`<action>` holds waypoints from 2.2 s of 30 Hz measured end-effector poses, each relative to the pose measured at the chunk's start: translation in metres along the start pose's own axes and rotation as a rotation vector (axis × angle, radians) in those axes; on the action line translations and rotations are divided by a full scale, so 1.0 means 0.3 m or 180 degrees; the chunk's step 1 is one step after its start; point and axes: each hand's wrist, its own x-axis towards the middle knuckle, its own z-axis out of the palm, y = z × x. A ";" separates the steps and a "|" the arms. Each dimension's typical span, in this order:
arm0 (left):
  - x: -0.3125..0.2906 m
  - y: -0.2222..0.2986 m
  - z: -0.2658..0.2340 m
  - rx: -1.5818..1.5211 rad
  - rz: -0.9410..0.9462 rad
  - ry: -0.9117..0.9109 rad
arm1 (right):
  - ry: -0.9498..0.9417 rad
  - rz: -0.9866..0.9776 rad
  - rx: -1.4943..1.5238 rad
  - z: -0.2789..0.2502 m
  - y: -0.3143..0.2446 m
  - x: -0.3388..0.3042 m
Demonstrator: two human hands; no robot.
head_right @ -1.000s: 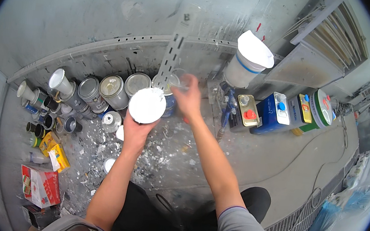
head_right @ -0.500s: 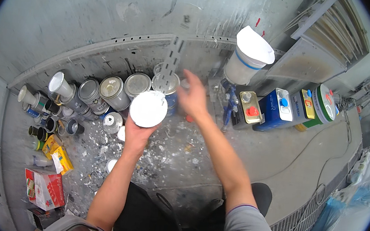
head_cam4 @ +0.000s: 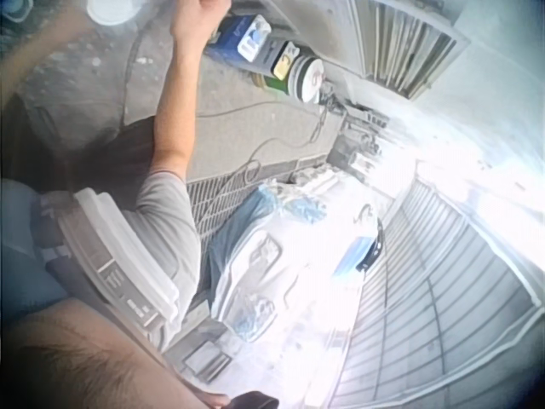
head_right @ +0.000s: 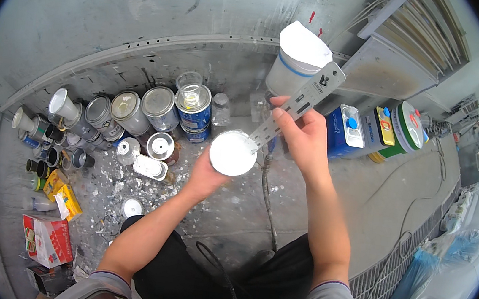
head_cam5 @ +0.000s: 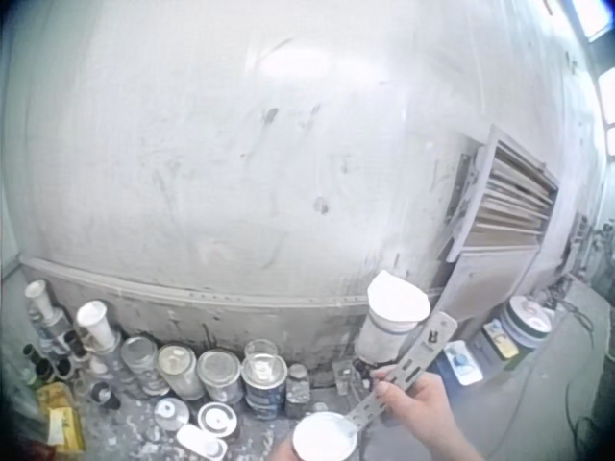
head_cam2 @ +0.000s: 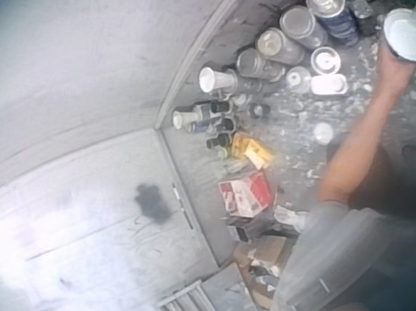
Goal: The person mixes white paint with a clear liquid in a small container using a metal mixing stick. They then pour the mixture into a spray gun cup and attach the gun. Finally, they spray the white paint onto the front bumper of a car.
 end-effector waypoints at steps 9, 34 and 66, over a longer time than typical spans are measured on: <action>0.026 0.028 0.112 0.0313 -0.0145 -0.0040 | -0.0634 -0.0554 -0.1432 -0.015 -0.065 -0.130; 0.059 0.036 0.166 0.0180 -0.0102 -0.0170 | -0.0016 -0.0946 -0.1252 -0.032 -0.016 -0.137; 0.050 0.063 0.158 0.0320 -0.0063 -0.0076 | 0.0035 -0.0878 -0.1308 -0.026 -0.015 -0.142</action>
